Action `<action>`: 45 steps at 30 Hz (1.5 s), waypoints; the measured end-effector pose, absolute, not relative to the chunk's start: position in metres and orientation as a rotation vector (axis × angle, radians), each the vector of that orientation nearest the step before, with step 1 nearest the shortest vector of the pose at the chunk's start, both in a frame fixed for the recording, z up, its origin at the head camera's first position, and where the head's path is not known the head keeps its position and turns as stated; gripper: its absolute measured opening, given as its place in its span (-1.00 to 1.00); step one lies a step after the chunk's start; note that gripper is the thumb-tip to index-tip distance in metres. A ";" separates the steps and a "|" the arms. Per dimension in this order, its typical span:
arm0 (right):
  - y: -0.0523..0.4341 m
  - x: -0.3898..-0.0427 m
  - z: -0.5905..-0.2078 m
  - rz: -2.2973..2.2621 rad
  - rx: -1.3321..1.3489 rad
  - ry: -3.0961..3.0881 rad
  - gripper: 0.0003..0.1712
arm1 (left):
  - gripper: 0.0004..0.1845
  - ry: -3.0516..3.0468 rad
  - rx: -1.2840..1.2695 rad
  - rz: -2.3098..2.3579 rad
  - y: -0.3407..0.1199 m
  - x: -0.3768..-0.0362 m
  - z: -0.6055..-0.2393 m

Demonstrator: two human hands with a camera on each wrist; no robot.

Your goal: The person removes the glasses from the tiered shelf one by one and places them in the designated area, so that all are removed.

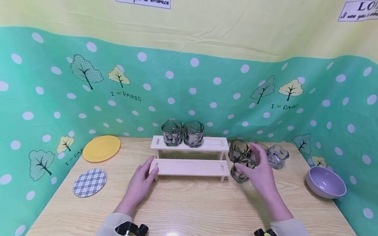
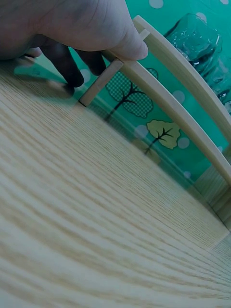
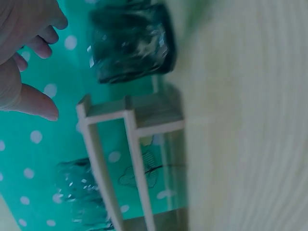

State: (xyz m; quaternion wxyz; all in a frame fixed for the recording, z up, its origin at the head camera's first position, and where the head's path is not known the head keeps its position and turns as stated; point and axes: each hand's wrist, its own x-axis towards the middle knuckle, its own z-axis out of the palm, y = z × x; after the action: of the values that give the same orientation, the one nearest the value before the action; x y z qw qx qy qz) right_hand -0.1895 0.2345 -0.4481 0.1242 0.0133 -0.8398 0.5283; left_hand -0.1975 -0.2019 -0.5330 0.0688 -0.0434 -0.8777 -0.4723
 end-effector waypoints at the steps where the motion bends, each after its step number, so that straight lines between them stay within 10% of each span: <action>1: 0.232 -0.190 -0.445 1.537 0.050 -2.444 0.22 | -0.24 -2.642 -0.133 -1.422 -0.202 -0.198 -0.533; 45: 0.110 -0.267 -0.407 1.793 0.352 -2.403 0.31 | -0.26 -2.620 -0.124 -1.415 -0.201 -0.195 -0.534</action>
State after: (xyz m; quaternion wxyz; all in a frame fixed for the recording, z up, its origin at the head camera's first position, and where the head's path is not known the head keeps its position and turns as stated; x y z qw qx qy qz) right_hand -0.2673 0.1095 -0.4073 0.0615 0.1165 -0.7945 0.5928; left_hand -0.1945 -0.2010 -0.5339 0.0805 -0.0413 -0.8763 -0.4732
